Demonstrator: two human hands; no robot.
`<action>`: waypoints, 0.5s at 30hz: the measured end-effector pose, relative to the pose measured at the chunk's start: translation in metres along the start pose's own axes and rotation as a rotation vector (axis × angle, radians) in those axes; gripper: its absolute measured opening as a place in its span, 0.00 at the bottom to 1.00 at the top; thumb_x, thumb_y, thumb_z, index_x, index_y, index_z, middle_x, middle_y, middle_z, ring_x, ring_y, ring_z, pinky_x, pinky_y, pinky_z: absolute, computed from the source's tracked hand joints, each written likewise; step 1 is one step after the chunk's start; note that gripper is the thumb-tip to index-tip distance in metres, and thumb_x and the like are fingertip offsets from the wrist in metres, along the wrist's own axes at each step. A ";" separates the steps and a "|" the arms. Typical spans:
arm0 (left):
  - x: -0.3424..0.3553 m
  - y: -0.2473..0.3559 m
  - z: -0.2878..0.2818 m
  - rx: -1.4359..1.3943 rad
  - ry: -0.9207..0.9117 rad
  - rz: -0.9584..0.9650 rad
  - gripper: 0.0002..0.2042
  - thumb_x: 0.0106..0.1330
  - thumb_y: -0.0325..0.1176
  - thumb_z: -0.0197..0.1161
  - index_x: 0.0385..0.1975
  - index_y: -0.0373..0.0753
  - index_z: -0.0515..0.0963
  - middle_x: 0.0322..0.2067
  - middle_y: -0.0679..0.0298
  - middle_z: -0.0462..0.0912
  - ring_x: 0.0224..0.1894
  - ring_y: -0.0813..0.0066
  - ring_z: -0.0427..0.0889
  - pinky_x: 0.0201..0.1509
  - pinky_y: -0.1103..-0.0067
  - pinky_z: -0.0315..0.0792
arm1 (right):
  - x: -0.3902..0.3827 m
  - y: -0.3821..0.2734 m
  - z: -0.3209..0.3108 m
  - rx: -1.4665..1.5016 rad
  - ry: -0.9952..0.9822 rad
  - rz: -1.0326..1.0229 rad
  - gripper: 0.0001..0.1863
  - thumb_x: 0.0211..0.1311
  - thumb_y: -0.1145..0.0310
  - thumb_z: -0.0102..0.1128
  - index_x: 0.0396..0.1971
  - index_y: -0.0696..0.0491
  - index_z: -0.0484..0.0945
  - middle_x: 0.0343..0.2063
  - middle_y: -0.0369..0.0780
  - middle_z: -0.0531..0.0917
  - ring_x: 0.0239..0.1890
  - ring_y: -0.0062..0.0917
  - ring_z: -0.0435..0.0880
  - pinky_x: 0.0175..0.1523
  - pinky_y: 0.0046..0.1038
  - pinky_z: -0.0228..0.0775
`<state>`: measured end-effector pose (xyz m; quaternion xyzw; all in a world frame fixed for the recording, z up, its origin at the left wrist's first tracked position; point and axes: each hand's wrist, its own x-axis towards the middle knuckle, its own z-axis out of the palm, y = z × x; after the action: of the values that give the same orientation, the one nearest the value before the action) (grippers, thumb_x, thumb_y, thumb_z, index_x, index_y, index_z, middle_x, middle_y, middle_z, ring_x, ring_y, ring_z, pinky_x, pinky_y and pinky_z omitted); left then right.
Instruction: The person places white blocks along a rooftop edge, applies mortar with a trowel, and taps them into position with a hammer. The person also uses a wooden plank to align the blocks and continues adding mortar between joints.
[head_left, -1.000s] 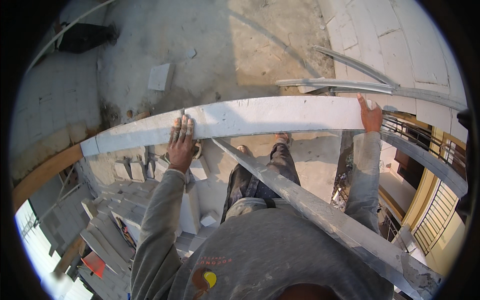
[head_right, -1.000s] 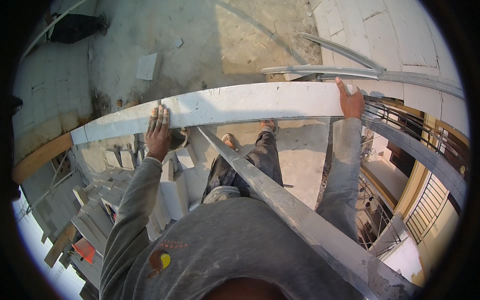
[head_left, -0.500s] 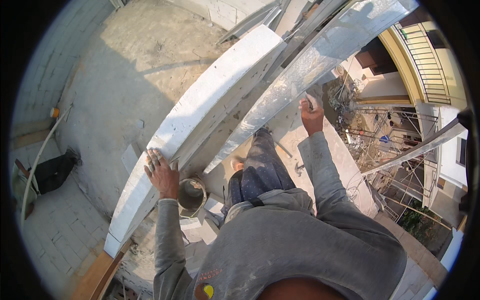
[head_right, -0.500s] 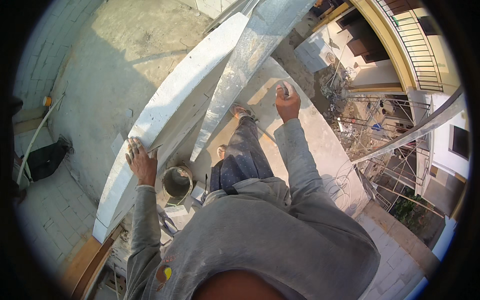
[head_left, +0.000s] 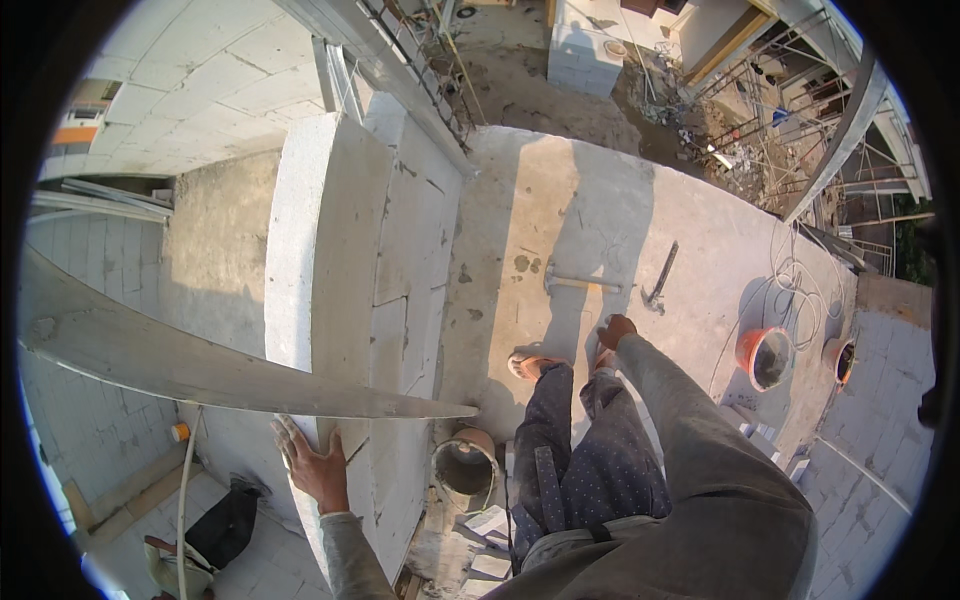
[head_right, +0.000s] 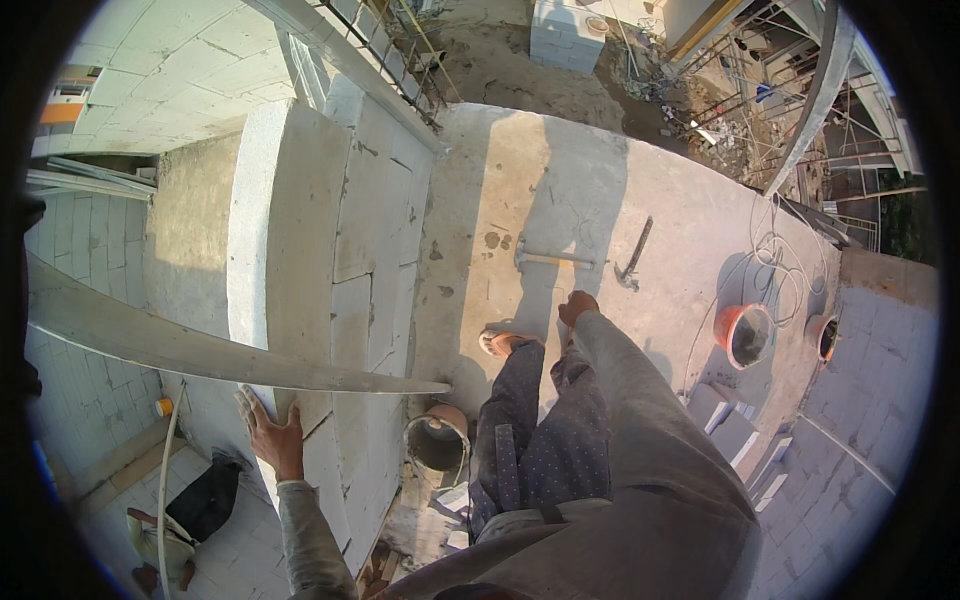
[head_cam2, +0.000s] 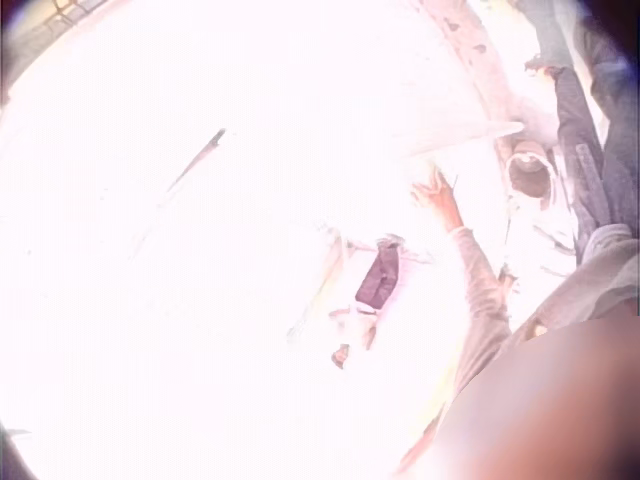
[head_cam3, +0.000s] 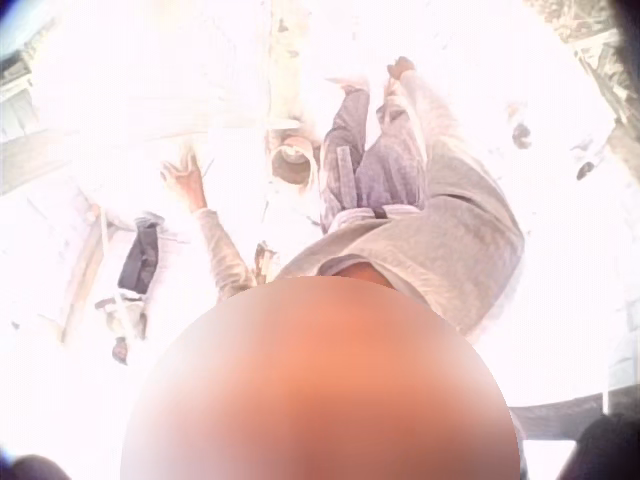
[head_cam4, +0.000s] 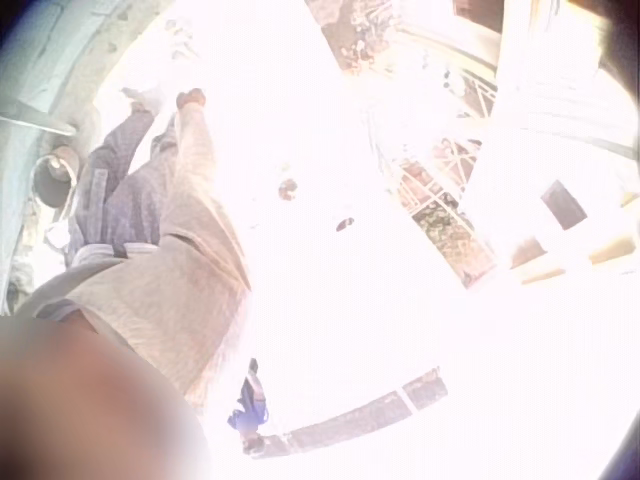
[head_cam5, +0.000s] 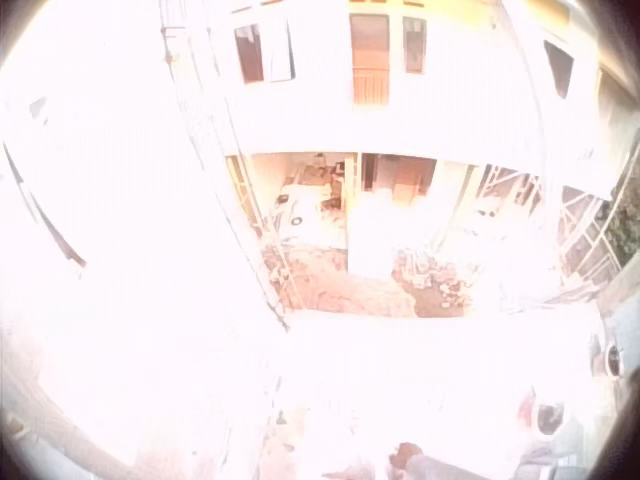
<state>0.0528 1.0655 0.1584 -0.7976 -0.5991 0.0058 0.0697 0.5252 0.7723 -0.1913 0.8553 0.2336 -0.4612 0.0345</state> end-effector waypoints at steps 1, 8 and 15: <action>-0.001 -0.008 0.004 0.049 -0.136 -0.144 0.47 0.52 0.41 0.78 0.73 0.40 0.60 0.71 0.46 0.64 0.71 0.46 0.66 0.70 0.61 0.67 | 0.032 0.007 0.014 0.071 -0.056 0.034 0.33 0.58 0.51 0.63 0.56 0.61 0.80 0.57 0.54 0.80 0.61 0.45 0.79 0.67 0.39 0.70; -0.009 -0.043 0.024 0.054 0.015 0.178 0.49 0.56 0.46 0.78 0.73 0.31 0.56 0.67 0.44 0.68 0.65 0.50 0.73 0.66 0.59 0.70 | 0.249 0.028 0.119 -0.282 0.091 -0.115 0.48 0.59 0.55 0.71 0.75 0.49 0.54 0.72 0.43 0.62 0.72 0.42 0.65 0.70 0.46 0.64; -0.007 -0.020 0.013 -0.182 -0.147 -0.236 0.39 0.57 0.43 0.78 0.65 0.31 0.67 0.57 0.51 0.75 0.60 0.56 0.75 0.61 0.65 0.73 | 0.298 0.042 0.208 -0.343 0.204 -0.056 0.34 0.64 0.61 0.66 0.65 0.54 0.60 0.61 0.45 0.70 0.66 0.40 0.71 0.65 0.50 0.67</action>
<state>0.0307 1.0658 0.1474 -0.7223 -0.6900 0.0018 -0.0467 0.5209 0.7874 -0.5568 0.8723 0.3347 -0.3267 0.1428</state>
